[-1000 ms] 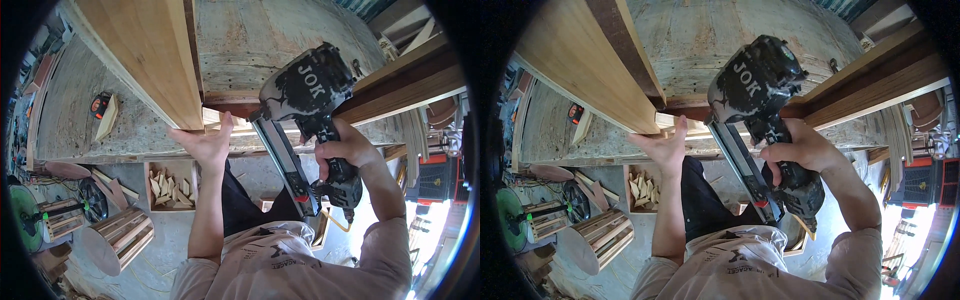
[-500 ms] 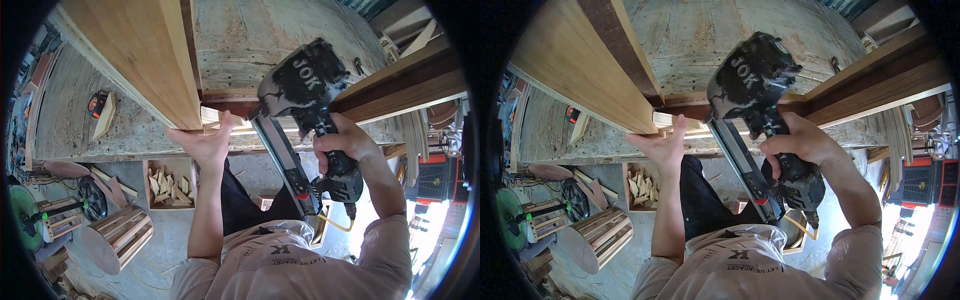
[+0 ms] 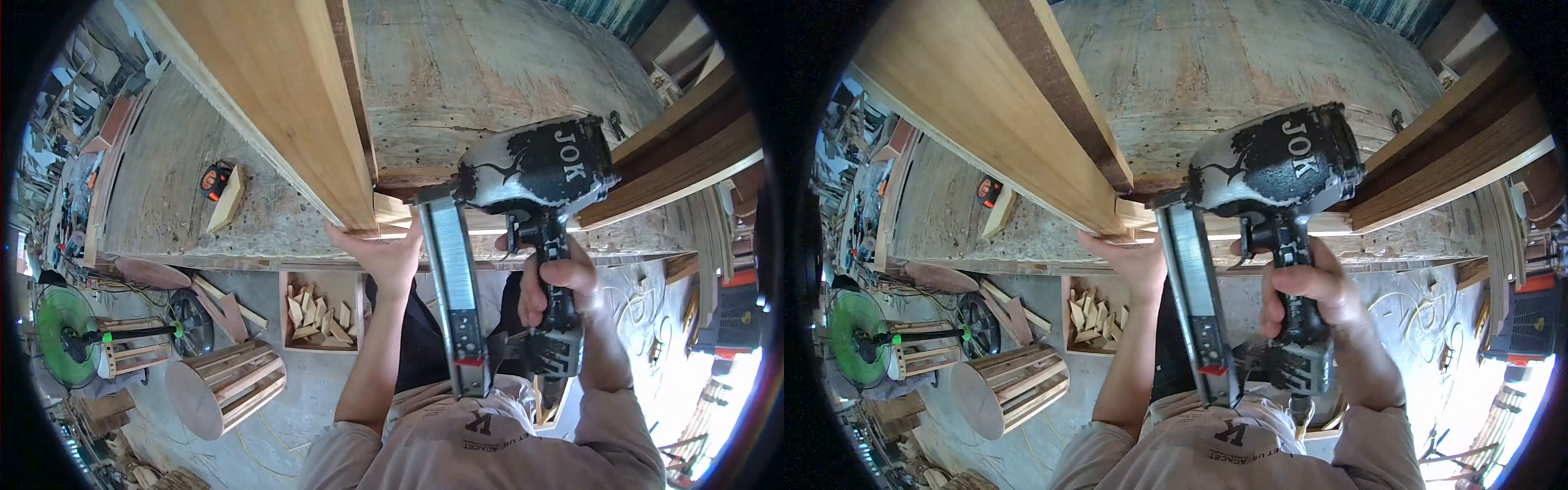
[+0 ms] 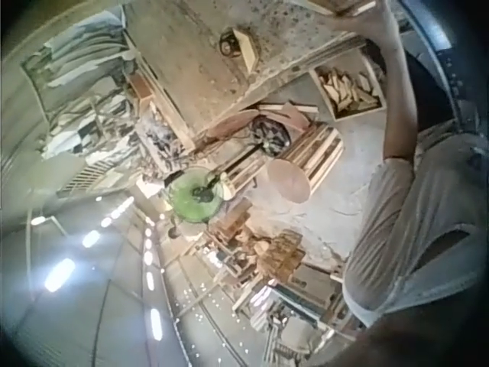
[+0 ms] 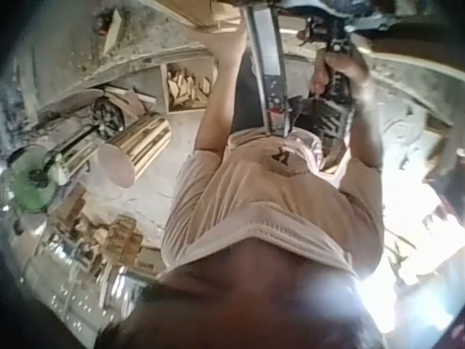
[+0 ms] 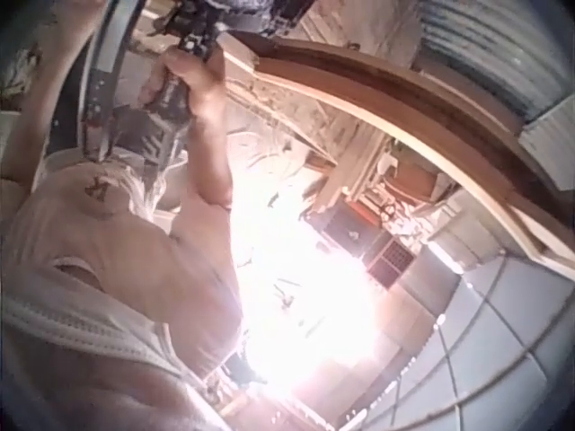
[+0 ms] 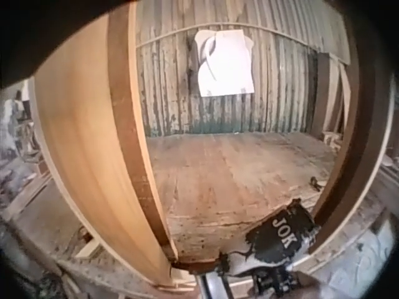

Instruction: Assembling a wooden frame using a nail gun and handling long wooden planks in a manufacturing workshop.

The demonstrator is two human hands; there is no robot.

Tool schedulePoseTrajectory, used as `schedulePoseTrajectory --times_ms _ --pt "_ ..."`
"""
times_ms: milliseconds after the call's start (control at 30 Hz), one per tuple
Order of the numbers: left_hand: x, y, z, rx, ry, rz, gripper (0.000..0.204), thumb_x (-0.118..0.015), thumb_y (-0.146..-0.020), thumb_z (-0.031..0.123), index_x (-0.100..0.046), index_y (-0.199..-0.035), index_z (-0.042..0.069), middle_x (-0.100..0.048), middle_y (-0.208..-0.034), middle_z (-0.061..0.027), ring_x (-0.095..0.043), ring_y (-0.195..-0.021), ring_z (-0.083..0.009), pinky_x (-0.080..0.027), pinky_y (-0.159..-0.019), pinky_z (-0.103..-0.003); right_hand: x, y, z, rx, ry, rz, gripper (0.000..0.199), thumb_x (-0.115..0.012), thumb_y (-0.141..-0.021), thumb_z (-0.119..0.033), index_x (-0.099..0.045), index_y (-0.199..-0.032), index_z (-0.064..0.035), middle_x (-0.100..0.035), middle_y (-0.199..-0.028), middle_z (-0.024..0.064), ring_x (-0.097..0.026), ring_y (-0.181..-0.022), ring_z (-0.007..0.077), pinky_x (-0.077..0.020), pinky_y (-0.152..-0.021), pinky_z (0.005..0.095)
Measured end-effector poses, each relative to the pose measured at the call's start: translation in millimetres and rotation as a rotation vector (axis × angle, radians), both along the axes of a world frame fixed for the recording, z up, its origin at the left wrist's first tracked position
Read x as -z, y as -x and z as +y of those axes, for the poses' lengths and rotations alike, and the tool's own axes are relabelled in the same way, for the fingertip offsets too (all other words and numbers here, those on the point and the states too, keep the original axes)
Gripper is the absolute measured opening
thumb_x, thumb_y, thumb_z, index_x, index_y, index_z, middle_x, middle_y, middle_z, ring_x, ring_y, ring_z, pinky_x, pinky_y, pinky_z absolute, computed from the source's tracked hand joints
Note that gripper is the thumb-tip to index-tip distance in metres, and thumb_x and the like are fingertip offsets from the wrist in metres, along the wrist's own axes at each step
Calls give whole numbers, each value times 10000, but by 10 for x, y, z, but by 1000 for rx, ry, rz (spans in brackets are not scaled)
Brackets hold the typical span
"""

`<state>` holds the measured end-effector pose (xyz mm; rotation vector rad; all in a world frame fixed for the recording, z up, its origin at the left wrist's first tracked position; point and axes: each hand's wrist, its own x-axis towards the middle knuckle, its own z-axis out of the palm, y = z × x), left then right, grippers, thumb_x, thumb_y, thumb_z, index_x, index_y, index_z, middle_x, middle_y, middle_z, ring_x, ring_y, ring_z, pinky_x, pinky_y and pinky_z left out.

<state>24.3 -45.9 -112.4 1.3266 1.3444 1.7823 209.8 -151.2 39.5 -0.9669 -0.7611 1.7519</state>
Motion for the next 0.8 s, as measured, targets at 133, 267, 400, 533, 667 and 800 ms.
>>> schedulePoseTrajectory --times_ms 133,267,400,533,667,800 --pt "137 33 29 28 -86 -21 1248 -877 -627 109 68 -1429 -31 -241 -1380 -209 -337 -1259 -253 -279 -1081 -382 203 71 14 1 -30 173 576 -573 -801 -166 -419 -1266 139 -566 -587 105 -614 -510 230 -539 -543 342" --pt "180 -9 71 59 -134 -105 1304 -907 -594 187 65 -1435 -30 -220 -1402 -198 -309 -1288 -256 -246 -1104 -392 259 79 38 19 -7 230 578 -584 -803 -194 -433 -1266 117 -563 -584 97 -594 -486 220 -533 -530 341" --pt "343 34 125 198 -114 -459 1301 -902 -603 214 65 -1433 -45 -214 -1414 -200 -292 -1307 -270 -224 -1117 -400 308 122 41 38 52 223 569 -595 -799 -219 -451 -1258 84 -557 -576 88 -573 -466 214 -522 -517 342" --pt "316 3 112 84 -187 -202 1288 -899 -596 158 55 -1437 -47 -220 -1412 -212 -299 -1308 -282 -227 -1117 -401 364 86 4 62 32 295 564 -595 -801 -231 -451 -1240 92 -552 -571 83 -575 -473 218 -521 -525 345" --pt "168 28 63 36 -163 -30 1271 -891 -597 107 50 -1438 -42 -260 -1398 -217 -313 -1299 -277 -234 -1113 -390 366 83 -37 44 20 347 637 -595 -807 -256 -408 -1281 126 -557 -576 79 -583 -486 220 -524 -542 347" --pt "175 154 -42 99 -94 -109 1195 -869 -656 156 7 -1445 -38 -280 -1393 -214 -319 -1298 -274 -232 -1111 -396 425 94 -38 26 9 405 664 -590 -812 -257 -382 -1312 126 -557 -577 76 -581 -486 220 -524 -544 352"
